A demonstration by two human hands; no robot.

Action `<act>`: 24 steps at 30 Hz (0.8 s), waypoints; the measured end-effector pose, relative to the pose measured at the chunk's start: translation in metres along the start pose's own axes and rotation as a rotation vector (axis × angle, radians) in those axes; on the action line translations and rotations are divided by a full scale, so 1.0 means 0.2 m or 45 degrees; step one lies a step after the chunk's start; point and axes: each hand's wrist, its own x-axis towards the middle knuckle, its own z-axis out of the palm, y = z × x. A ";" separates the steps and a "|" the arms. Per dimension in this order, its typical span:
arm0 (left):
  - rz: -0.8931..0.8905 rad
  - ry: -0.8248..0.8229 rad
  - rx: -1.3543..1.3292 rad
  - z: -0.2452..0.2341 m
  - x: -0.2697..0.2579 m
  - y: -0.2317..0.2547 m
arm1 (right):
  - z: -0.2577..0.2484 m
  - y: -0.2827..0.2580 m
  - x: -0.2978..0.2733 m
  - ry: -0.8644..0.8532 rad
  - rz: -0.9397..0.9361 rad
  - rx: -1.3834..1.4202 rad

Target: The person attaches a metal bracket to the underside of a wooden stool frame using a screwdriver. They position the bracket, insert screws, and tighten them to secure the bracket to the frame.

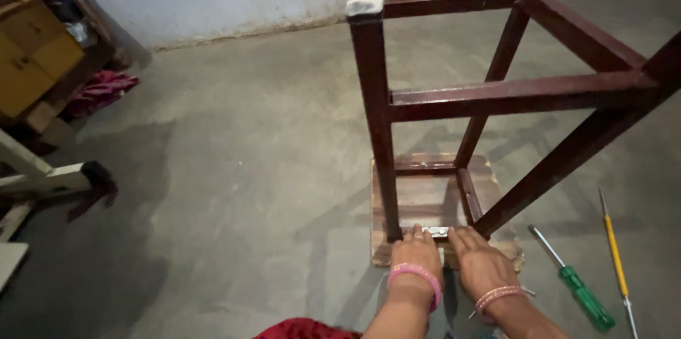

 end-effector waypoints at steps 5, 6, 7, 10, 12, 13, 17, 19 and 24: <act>0.000 0.050 -0.029 0.05 0.05 -0.03 | 0.04 0.04 0.00 -0.035 -0.024 0.028; 0.012 0.100 -0.022 0.06 0.04 -0.02 | 0.05 0.06 -0.01 -0.049 -0.019 0.024; 0.021 0.090 -0.073 0.06 0.00 -0.02 | 0.05 0.06 -0.03 -0.067 -0.020 0.023; 0.073 0.138 -0.217 0.00 -0.09 -0.09 | 0.00 0.12 -0.04 0.185 -0.362 0.201; 0.149 0.236 -0.323 -0.03 -0.19 -0.14 | -0.01 0.16 -0.09 -0.021 0.114 0.299; 0.024 0.192 -0.367 -0.05 -0.20 -0.16 | -0.01 0.20 -0.11 -0.127 0.354 0.340; -0.539 0.239 -0.666 -0.10 -0.20 -0.29 | 0.08 0.41 -0.01 -0.005 0.884 0.988; -0.811 0.393 -0.882 -0.10 -0.14 -0.37 | 0.19 0.55 0.12 0.029 0.967 1.271; -0.868 0.459 -1.273 0.06 0.15 -0.56 | 0.57 0.86 0.43 -0.210 1.127 2.155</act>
